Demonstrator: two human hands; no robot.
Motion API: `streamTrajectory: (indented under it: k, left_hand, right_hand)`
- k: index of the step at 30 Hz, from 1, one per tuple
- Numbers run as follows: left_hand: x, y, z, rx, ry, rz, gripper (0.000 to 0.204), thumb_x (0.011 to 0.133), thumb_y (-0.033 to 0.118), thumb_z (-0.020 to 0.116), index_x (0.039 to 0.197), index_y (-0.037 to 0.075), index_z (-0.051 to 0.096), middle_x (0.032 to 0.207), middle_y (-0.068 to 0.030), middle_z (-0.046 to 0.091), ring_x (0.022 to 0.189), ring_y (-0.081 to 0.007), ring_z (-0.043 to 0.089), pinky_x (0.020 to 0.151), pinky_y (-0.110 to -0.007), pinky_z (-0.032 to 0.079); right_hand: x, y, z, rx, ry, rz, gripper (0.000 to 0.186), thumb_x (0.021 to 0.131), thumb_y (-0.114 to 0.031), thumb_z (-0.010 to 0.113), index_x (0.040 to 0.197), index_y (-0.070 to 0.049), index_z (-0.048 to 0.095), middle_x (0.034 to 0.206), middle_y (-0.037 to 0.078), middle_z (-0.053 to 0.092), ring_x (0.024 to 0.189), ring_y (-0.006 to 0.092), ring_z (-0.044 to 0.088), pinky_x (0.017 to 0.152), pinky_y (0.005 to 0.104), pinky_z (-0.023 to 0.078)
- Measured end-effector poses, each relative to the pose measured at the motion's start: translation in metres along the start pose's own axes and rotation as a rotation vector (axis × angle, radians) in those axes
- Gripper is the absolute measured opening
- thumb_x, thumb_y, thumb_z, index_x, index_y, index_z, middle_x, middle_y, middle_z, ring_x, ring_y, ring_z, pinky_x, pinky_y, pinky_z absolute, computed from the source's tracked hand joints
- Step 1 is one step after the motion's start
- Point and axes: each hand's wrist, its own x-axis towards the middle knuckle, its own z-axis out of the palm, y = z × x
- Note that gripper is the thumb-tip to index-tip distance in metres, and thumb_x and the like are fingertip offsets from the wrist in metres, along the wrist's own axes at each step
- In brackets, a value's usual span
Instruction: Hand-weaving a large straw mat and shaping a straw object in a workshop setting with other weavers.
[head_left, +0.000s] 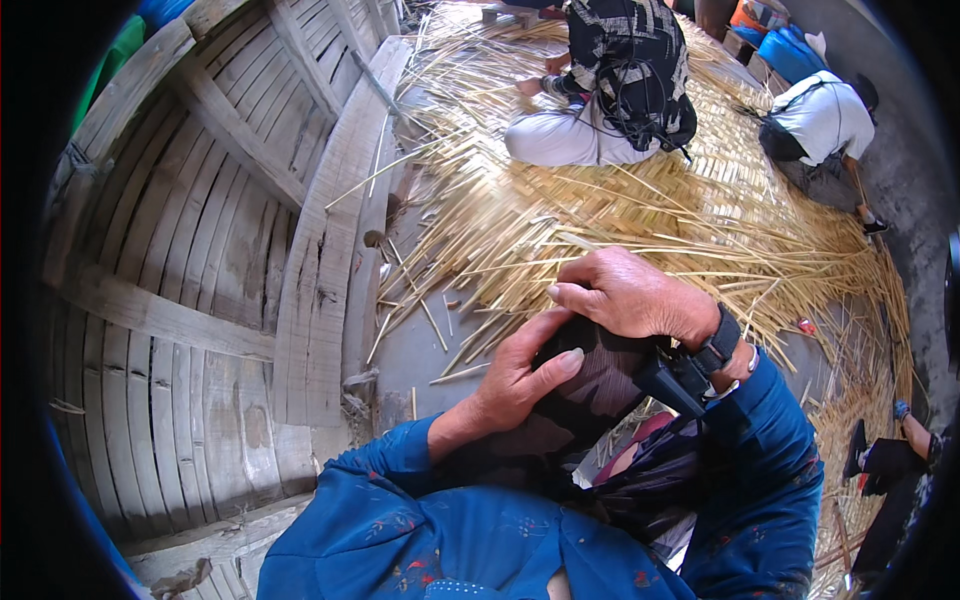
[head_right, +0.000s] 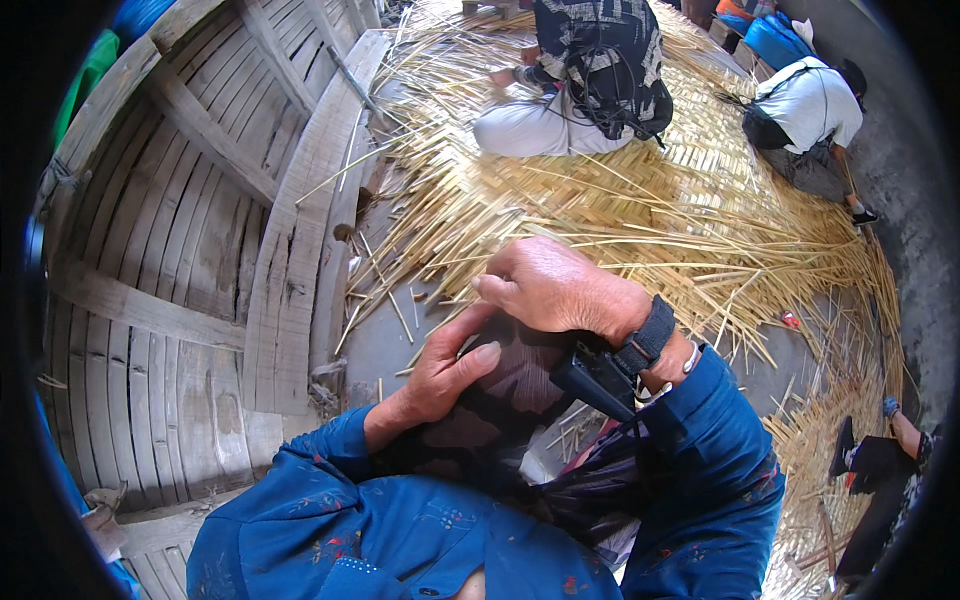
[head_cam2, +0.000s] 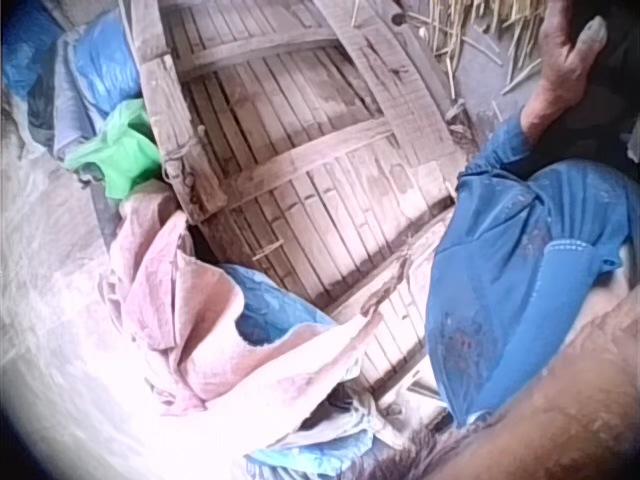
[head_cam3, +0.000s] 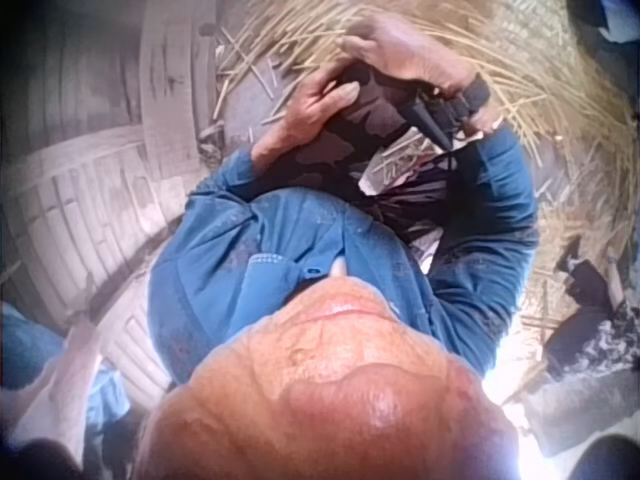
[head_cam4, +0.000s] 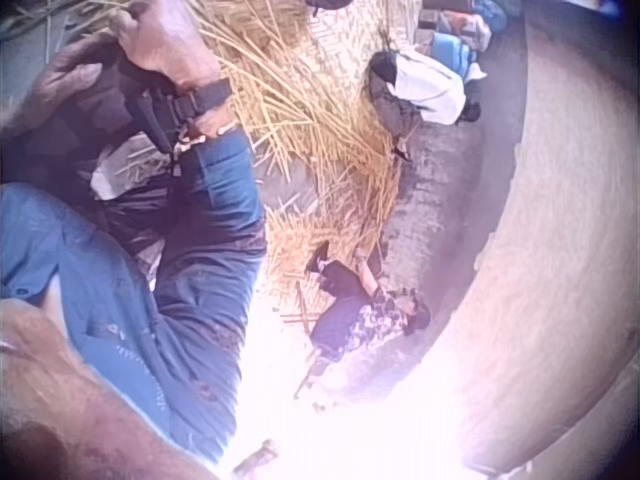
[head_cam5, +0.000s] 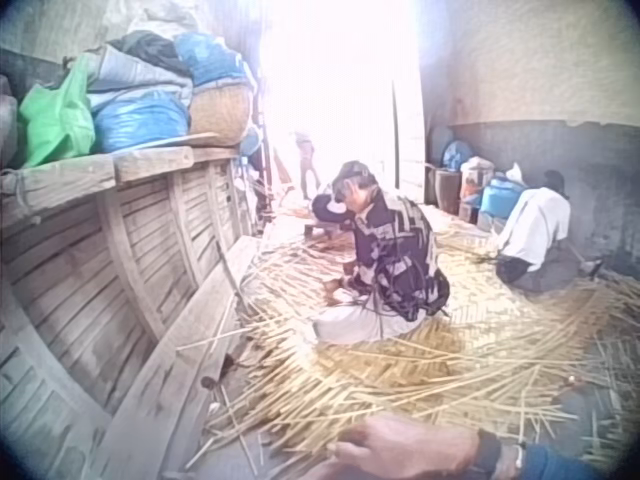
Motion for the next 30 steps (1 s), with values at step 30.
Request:
streamTrajectory:
  k: [30]
  left_hand:
    - [0.0019, 0.0004, -0.0024, 0.021, 0.003, -0.02, 0.056, 0.097, 0.026, 0.063, 0.141, -0.005, 0.046, 0.132, -0.0172, 0.056, 0.124, -0.023, 0.053, 0.107, -0.036, 0.04]
  right_hand:
    - [0.0007, 0.0024, 0.0011, -0.012, 0.032, -0.003, 0.033, 0.09, -0.027, 0.059, 0.088, 0.003, 0.071, 0.081, 0.026, 0.067, 0.079, 0.0419, 0.066, 0.075, 0.0484, 0.052]
